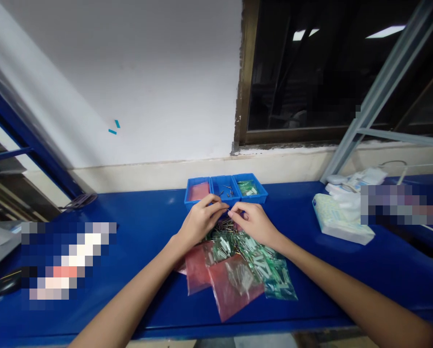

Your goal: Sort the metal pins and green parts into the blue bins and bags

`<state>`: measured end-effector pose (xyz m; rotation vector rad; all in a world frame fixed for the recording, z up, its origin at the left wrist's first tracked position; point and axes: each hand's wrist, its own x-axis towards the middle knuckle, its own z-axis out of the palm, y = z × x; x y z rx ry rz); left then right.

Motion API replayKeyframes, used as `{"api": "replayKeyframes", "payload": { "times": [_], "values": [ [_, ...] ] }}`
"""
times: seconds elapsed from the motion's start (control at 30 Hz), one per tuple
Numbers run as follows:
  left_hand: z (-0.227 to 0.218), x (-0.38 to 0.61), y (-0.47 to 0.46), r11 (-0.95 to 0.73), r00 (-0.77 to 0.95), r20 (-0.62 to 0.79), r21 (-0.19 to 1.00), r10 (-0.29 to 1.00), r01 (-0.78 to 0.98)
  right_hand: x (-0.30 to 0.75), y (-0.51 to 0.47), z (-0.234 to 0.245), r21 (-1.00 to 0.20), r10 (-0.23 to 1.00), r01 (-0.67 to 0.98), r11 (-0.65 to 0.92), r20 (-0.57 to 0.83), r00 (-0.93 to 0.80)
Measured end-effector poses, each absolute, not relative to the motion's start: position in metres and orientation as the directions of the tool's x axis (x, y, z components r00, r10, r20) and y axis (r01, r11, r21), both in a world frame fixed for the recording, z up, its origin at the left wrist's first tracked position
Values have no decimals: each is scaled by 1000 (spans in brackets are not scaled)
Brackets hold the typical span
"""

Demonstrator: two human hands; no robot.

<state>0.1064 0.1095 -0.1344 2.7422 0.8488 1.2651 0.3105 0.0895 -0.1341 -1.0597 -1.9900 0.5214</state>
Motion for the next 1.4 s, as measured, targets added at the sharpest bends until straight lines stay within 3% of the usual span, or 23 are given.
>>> {"api": "replayKeyframes", "payload": {
  "times": [0.13,0.3,0.47,0.77,0.9,1.07,1.17,1.3,1.4],
  "values": [
    [-137,104,110,-865,573,697,137,431,484,310,87,-133,-599,766,479,642,526,-370],
    [-130,99,111,-838,495,741,167,455,520,317,90,-130,-556,749,505,660,540,-385],
    [-124,99,111,-781,406,707,339,579,524,324,97,-136,-532,766,564,631,540,-349],
    [-121,107,106,-665,411,528,649,743,368,313,95,-133,-701,821,428,570,491,-291],
    [-125,108,109,-624,354,521,708,777,330,312,96,-129,-626,783,473,620,532,-322],
    [-128,105,113,-654,207,640,614,740,441,318,118,-117,-305,714,709,636,580,-391],
    [-125,96,118,-697,284,676,475,680,537,319,137,-109,-184,731,816,548,579,-361],
    [-119,81,124,-764,501,606,310,618,566,317,136,-107,-188,734,831,524,595,-328],
    [-117,73,127,-731,493,572,319,656,602,318,114,-117,-276,728,752,599,578,-368]
  ]
}}
